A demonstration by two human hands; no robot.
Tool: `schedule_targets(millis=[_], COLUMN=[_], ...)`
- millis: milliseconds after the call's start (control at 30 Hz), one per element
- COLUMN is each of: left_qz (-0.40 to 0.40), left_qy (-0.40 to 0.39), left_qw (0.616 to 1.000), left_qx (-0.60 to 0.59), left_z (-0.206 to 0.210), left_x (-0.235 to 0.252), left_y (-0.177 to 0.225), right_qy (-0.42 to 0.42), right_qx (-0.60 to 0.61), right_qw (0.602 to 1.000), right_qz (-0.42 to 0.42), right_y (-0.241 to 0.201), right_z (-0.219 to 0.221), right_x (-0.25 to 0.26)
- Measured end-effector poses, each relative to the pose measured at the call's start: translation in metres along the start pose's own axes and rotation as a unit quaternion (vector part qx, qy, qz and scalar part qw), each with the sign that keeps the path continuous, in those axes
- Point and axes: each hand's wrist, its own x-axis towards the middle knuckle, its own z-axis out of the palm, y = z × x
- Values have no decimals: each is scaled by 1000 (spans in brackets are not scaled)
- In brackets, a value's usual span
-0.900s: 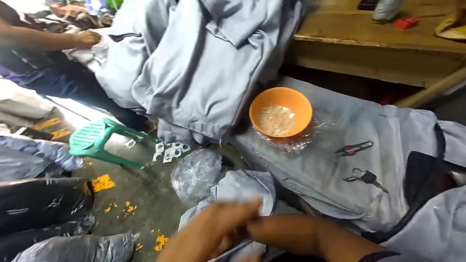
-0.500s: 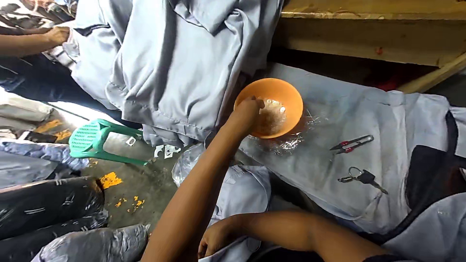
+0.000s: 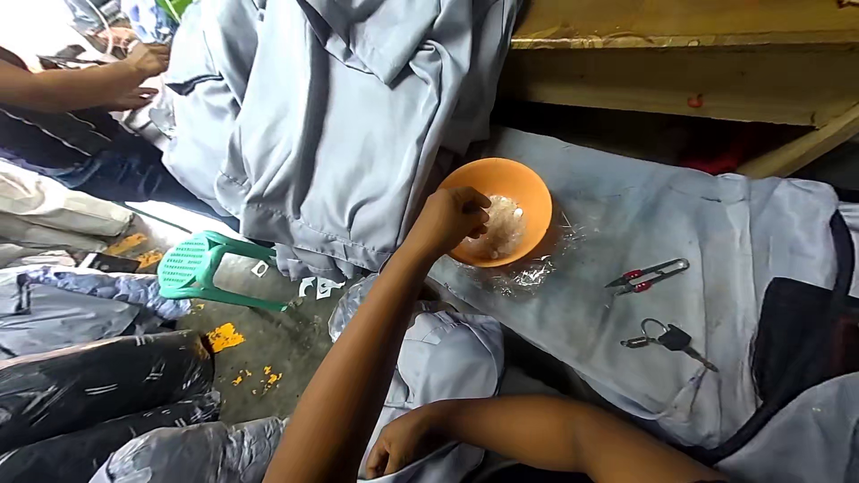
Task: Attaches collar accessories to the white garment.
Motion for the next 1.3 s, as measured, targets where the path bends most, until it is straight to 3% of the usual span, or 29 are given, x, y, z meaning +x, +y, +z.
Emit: schedule_targets(millis=[167,333,533,633,767,1033,1300], left_qz=[4,36,-86,-164,-185,-161,-183], left_qy=[44,132,376,456,489,493,466], left_qw=[983,945,835,774,744,763,766], left_qx=[-177,-299,-393,-408,-417,-385,-404], left_z=[-17,-15,36,72,102,105,109], left_x=[-60,-189,-363,-413,-421,-392,-399], left_y=[-12,-65,-149,-161,-162,-173,-184], right_qy=[-2,3,47,46,41,71,58], right_qx=[16,-14,11,94,123,73,76], right_qw=[999,999,996,991,987,988,988], right_qz=[50,34,81,87,99,112,124], right_y=[-21,-9,-23,-17,-23,-29,-19], right_z=[0,0,-5,-10,-15,-12,-8], right_x=[-7,0,7,18,32,40,44])
